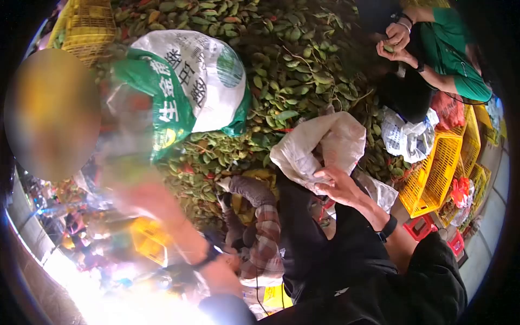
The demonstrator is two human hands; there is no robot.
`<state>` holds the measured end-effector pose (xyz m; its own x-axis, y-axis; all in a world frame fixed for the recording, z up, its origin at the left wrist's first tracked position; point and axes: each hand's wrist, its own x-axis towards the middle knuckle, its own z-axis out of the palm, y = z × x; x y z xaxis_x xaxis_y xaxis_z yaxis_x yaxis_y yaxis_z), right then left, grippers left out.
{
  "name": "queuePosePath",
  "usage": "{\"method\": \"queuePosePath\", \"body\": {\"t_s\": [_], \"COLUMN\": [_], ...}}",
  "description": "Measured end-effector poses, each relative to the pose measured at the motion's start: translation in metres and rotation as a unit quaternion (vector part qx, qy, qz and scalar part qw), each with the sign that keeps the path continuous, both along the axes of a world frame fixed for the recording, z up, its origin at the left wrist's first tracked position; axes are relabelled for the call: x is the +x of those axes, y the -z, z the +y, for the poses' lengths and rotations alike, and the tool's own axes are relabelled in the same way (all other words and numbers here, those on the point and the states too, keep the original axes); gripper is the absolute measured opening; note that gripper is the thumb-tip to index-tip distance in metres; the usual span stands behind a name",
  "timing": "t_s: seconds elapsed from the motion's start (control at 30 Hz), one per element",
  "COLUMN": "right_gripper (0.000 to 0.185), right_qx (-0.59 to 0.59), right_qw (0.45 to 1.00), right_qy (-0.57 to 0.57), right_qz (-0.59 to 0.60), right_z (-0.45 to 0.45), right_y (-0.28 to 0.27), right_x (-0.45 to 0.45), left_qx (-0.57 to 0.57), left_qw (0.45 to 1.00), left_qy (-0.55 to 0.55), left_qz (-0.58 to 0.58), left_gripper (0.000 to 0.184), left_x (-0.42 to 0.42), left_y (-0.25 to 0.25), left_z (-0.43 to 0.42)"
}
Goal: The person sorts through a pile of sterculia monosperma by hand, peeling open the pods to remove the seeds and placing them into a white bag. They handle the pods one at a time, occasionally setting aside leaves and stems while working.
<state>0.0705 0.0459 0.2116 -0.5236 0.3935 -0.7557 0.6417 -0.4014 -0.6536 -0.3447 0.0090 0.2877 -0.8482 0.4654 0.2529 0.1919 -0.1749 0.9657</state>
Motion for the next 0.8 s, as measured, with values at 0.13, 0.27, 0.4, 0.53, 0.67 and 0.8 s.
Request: {"method": "queuePosePath", "body": {"t_s": [0.13,0.27,0.4,0.53,0.67,0.8], "right_gripper": [0.03,0.024,0.022,0.024,0.024,0.022], "right_qx": [0.041,-0.02,-0.053,-0.022,-0.061,-0.066], "right_qw": [0.999,0.999,0.998,0.996,0.985,0.984], "right_qy": [-0.012,0.044,0.035,0.0,0.006,-0.028], "right_qz": [-0.002,-0.019,-0.023,-0.085,-0.161,-0.164], "right_z": [-0.028,-0.051,-0.078,-0.087,-0.109,-0.135], "right_y": [0.03,0.057,0.097,0.122,0.161,0.192], "right_x": [0.009,0.018,0.038,0.059,0.084,0.095], "left_qx": [-0.224,-0.2,-0.31,-0.522,-0.558,-0.704], "left_qw": [0.972,0.924,0.896,0.828,0.786,0.688], "left_qy": [-0.069,-0.021,0.21,0.201,0.248,0.164], "left_qz": [0.029,0.325,0.236,-0.034,0.092,0.069], "left_gripper": [0.062,0.052,0.014,0.021,0.027,0.046], "left_x": [-0.072,0.017,0.138,0.17,0.167,0.182], "left_y": [0.017,0.026,0.147,0.371,0.499,0.56], "left_z": [0.038,0.056,0.014,-0.047,-0.021,0.026]}}
